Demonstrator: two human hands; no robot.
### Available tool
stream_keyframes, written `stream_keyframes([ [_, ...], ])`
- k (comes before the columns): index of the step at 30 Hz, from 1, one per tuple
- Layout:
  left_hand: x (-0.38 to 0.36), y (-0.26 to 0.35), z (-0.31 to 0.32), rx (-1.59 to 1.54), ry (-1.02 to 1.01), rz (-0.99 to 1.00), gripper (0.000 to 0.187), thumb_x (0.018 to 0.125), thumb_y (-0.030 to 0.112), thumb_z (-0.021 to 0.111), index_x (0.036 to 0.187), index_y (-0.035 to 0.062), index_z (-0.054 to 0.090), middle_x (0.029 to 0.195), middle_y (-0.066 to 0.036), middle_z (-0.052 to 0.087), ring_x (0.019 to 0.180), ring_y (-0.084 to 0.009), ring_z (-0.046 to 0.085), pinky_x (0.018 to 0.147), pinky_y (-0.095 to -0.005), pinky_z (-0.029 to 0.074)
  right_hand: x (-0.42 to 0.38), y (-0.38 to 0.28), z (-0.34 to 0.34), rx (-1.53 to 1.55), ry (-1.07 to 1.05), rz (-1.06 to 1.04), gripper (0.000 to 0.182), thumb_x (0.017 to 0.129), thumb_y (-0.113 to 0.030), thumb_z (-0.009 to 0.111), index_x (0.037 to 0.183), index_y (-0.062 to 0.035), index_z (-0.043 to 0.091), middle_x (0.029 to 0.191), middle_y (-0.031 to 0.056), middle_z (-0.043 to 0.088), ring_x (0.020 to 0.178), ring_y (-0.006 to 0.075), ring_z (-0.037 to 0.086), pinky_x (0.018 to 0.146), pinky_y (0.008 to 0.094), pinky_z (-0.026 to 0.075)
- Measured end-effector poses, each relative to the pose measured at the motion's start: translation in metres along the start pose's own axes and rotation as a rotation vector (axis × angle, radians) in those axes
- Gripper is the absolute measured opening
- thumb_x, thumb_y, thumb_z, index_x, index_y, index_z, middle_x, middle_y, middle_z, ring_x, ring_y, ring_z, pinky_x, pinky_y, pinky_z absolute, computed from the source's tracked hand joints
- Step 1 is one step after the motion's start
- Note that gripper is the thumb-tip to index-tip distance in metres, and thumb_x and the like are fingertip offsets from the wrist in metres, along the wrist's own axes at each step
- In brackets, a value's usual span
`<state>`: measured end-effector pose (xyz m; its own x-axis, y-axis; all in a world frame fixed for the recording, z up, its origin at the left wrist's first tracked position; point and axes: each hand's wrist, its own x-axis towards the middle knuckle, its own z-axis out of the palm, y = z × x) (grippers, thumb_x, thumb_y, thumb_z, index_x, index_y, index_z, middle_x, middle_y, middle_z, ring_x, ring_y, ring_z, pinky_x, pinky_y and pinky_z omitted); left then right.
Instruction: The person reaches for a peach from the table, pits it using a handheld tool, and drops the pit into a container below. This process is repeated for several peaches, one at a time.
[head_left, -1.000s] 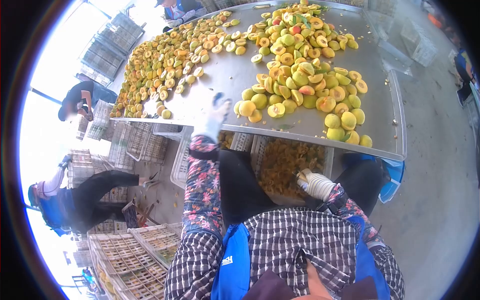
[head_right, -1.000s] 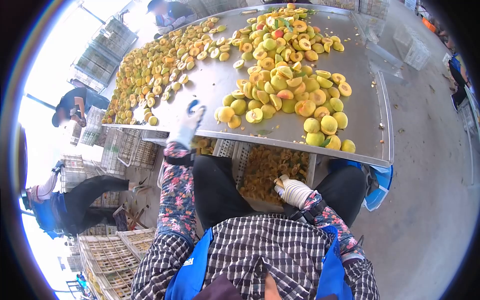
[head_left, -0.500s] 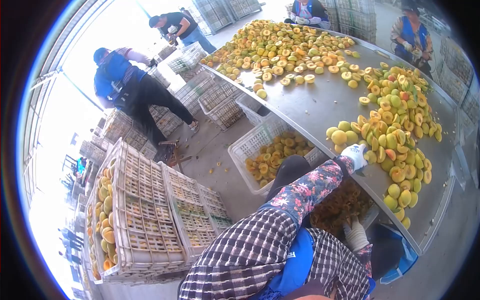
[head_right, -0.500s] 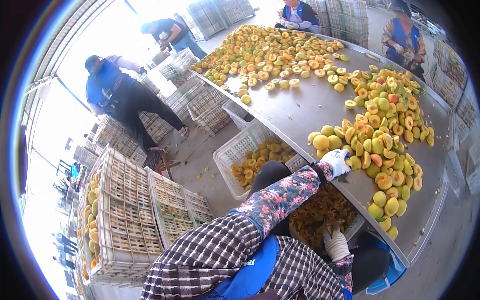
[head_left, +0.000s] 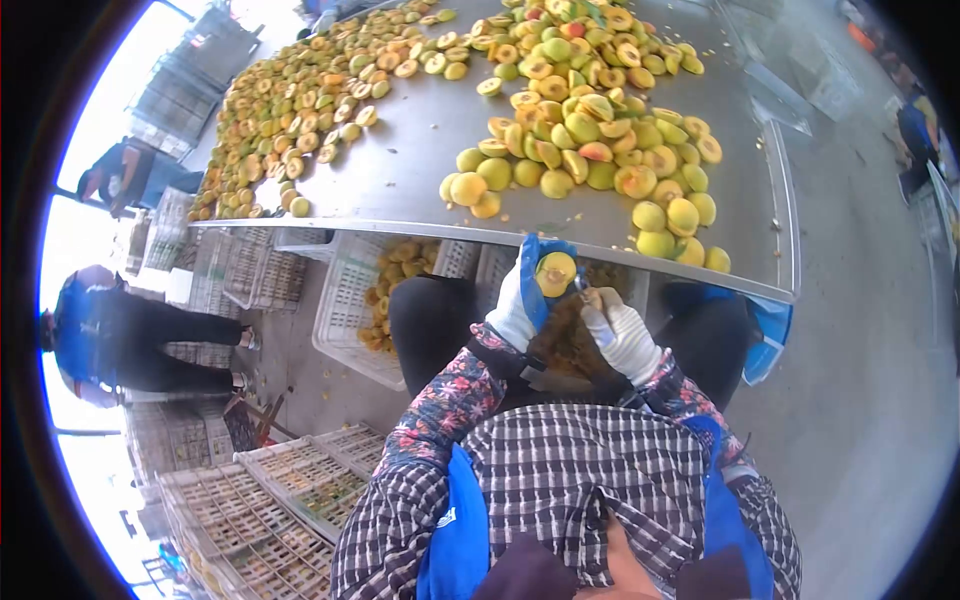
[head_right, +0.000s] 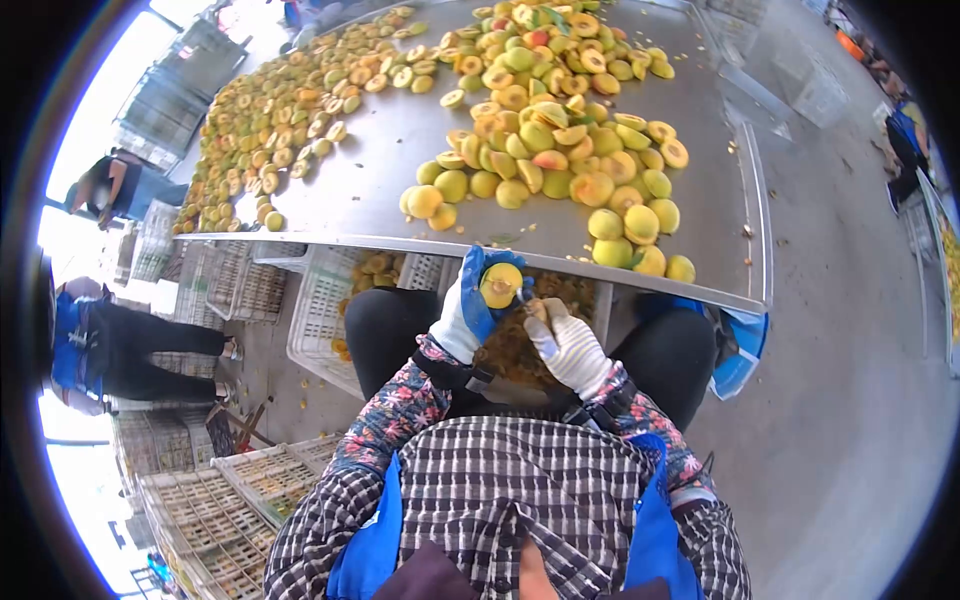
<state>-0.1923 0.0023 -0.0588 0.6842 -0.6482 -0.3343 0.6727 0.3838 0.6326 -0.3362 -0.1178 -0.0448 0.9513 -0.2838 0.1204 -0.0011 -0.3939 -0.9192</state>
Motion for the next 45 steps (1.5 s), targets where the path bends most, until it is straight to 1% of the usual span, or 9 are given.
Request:
stream_keyframes([
  [12,-0.004,-0.02,0.016,0.51,0.011,0.049,0.063,0.102,0.053,0.025,0.103,0.0026,0.063,0.097,-0.007,0.065,0.089,-0.0154,0.06,0.087,-0.0289,0.049,-0.001,0.01,0.01,-0.346,-0.036,0.024,0.024,0.094,-0.026,0.054,0.102,-0.0048,0.045,0.066,0.0211,0.061,0.061,0.0411,0.062,0.053,0.0504,0.047],
  [20,-0.005,-0.015,0.016,0.637,-0.009,0.086,0.059,0.101,0.053,0.036,0.098,0.0006,0.064,0.082,-0.005,0.062,0.067,-0.0099,0.055,0.063,-0.023,0.048,0.0,0.004,0.008,-0.388,-0.146,0.092,0.03,0.093,-0.028,0.055,0.105,-0.0017,0.047,0.071,0.0224,0.063,0.068,0.0413,0.064,0.057,0.0497,0.049],
  [22,-0.002,-0.01,0.015,0.824,-0.096,0.165,0.06,0.101,0.053,0.037,0.097,0.0002,0.064,0.082,-0.005,0.062,0.071,-0.0116,0.057,0.069,-0.025,0.05,0.0,0.003,0.006,-0.397,-0.184,0.152,0.031,0.093,-0.028,0.055,0.106,-0.0012,0.048,0.072,0.0222,0.064,0.07,0.0412,0.064,0.058,0.0494,0.049],
  [26,0.016,-0.017,-0.004,0.57,-0.049,-0.164,0.054,0.103,0.046,0.034,0.108,0.0004,0.061,0.092,-0.006,0.063,0.087,-0.0153,0.06,0.086,-0.0289,0.048,-0.003,0.031,0.019,-0.164,-0.103,0.143,0.03,0.095,-0.029,0.052,0.106,-0.001,0.049,0.078,0.0241,0.064,0.075,0.0419,0.064,0.063,0.0476,0.049],
  [30,-0.007,-0.048,0.014,0.774,-0.025,0.454,0.047,0.102,0.045,0.039,0.124,0.005,0.05,0.112,-0.011,0.058,0.099,-0.0189,0.058,0.088,-0.0346,0.051,-0.002,0.035,0.029,0.268,0.037,0.087,0.033,0.099,-0.028,0.047,0.114,0.0009,0.049,0.092,0.024,0.065,0.087,0.0391,0.064,0.074,0.042,0.049],
  [36,-0.006,-0.024,0.015,0.566,0.009,0.341,0.063,0.099,0.057,0.034,0.092,0.0009,0.061,0.087,-0.013,0.066,0.081,-0.0216,0.062,0.078,-0.034,0.052,-0.001,0.013,0.008,0.244,-0.156,0.069,0.039,0.101,-0.031,0.045,0.123,0.0007,0.046,0.099,0.0214,0.065,0.094,0.0375,0.063,0.08,0.0409,0.048],
  [42,-0.005,-0.006,0.015,0.477,-0.046,-0.065,0.075,0.097,0.064,0.029,0.087,-0.0019,0.062,0.081,-0.014,0.065,0.077,-0.0233,0.063,0.078,-0.0327,0.052,-0.001,0.018,0.024,0.334,-0.007,-0.115,0.048,0.099,-0.041,0.045,0.121,0.0014,0.047,0.075,0.0122,0.065,0.064,0.0319,0.063,0.062,0.043,0.05],
  [44,-0.013,-0.017,0.022,0.396,-0.066,0.022,0.072,0.097,0.063,0.03,0.088,-0.0015,0.062,0.08,-0.013,0.064,0.078,-0.0245,0.064,0.078,-0.0337,0.053,0.0,-0.015,-0.004,0.665,-0.352,0.561,0.05,0.099,-0.044,0.045,0.119,0.0016,0.05,0.08,0.0138,0.065,0.069,0.0308,0.063,0.067,0.0426,0.05],
  [45,-0.018,-0.023,0.03,0.352,0.018,0.155,0.069,0.098,0.06,0.032,0.09,-0.0013,0.061,0.08,-0.013,0.065,0.078,-0.0252,0.064,0.078,-0.0346,0.053,-0.001,-0.012,-0.003,0.666,-0.347,0.557,0.05,0.099,-0.044,0.045,0.119,0.0016,0.05,0.08,0.0138,0.065,0.069,0.0308,0.063,0.067,0.0426,0.05],
])
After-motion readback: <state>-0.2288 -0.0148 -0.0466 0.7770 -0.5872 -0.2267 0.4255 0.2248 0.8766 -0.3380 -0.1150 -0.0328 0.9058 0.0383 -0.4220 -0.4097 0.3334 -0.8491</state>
